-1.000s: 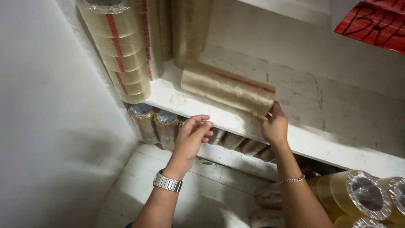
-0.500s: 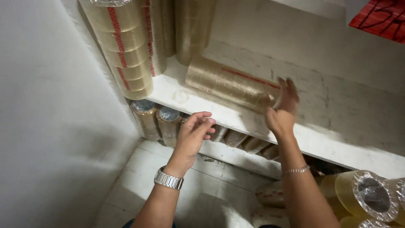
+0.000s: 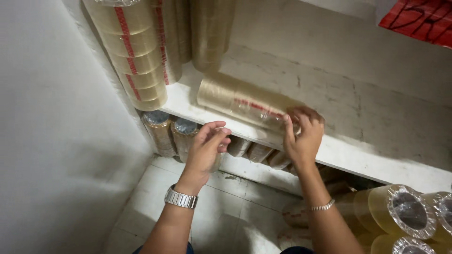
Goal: The person kneels on the floor and repeatedly picks up rolls of plastic wrap from a pile, then places them onto a white shelf. The person handles the rolls one at a time, stacking them vertically on the shelf.
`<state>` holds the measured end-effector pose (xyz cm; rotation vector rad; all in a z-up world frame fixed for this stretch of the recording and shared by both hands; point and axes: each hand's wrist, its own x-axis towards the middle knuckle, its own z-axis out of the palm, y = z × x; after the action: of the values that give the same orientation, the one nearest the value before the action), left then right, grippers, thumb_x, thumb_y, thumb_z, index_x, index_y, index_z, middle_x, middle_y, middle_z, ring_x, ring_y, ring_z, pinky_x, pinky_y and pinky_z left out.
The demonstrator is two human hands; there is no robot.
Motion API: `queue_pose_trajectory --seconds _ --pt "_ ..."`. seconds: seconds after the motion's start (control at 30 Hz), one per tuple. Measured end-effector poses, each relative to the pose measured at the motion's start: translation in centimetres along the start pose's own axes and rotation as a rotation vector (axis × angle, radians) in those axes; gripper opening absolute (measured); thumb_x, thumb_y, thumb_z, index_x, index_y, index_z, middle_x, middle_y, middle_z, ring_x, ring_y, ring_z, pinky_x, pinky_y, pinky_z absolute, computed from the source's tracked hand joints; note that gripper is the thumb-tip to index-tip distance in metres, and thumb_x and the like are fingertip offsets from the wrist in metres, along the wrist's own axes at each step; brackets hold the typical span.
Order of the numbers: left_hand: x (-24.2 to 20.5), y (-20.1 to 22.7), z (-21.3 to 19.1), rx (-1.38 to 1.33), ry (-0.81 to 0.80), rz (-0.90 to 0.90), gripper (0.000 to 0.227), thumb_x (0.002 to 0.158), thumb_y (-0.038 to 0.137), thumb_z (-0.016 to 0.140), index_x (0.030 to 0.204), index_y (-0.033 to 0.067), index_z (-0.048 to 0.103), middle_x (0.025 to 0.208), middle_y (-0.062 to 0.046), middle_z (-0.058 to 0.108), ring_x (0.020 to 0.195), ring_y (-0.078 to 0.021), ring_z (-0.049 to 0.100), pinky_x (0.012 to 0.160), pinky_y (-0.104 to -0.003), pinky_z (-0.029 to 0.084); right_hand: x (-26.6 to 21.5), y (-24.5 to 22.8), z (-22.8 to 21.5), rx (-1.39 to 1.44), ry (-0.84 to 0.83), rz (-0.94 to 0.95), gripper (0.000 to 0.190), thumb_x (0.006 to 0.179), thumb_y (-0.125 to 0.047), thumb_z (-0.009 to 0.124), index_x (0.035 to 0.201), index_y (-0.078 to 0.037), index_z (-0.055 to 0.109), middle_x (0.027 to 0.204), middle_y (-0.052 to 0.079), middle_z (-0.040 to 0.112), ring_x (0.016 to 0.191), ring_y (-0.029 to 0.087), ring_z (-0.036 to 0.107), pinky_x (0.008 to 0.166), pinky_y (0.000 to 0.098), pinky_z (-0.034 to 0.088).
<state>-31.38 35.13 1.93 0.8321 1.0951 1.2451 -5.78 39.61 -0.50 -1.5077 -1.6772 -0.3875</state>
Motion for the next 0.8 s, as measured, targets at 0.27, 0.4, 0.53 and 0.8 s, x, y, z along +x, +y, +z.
queue_pose_trajectory --seconds 0.27,0.4,0.53,0.8 --pt "-1.2 2.6 0.2 0.011 0.202 -0.015 0.053 0.097 0.021 0.067 0.144 0.0062 0.045 0.138 -0.021 0.049 0.121 -0.0302 0.053 0.096 -0.037 0.048 -2.0 -4.3 -4.0 0.291 -0.03 0.367 0.06 0.095 -0.029 0.077 0.142 -0.002 0.051 0.135 0.029 0.049 0.127 0.053 0.052 0.104 0.0644 0.044" --pt "-1.8 3.8 0.5 0.001 0.28 0.028 0.08 0.096 0.017 0.068 0.161 0.0059 0.023 0.163 -0.029 0.022 0.151 -0.0474 0.027 0.12 -0.058 0.03 -3.2 -4.9 -4.3 0.386 -0.13 0.545 0.069 0.094 -0.032 0.075 0.148 0.0 0.047 0.139 0.029 0.055 0.129 0.051 0.055 0.105 0.0674 0.045" --pt "-2.1 5.0 0.9 0.023 0.266 -0.026 0.079 0.1 0.017 0.064 0.164 0.009 0.019 0.16 -0.035 0.021 0.15 -0.0517 0.026 0.121 -0.065 0.024 -3.8 -6.3 -5.2 0.403 -0.188 0.666 0.072 0.097 -0.032 0.072 0.152 0.002 0.042 0.134 0.035 0.058 0.123 0.056 0.058 0.101 0.0677 0.047" --pt "-1.6 4.5 0.2 0.165 0.308 0.131 0.076 0.099 0.014 0.064 0.161 0.0013 0.021 0.162 -0.035 0.023 0.156 -0.046 0.016 0.123 -0.063 0.016 -6.7 -3.8 -3.0 0.507 -0.179 0.798 0.051 0.094 -0.028 0.077 0.141 -0.012 0.063 0.11 0.016 0.074 0.082 0.027 0.07 0.071 0.04 0.056"
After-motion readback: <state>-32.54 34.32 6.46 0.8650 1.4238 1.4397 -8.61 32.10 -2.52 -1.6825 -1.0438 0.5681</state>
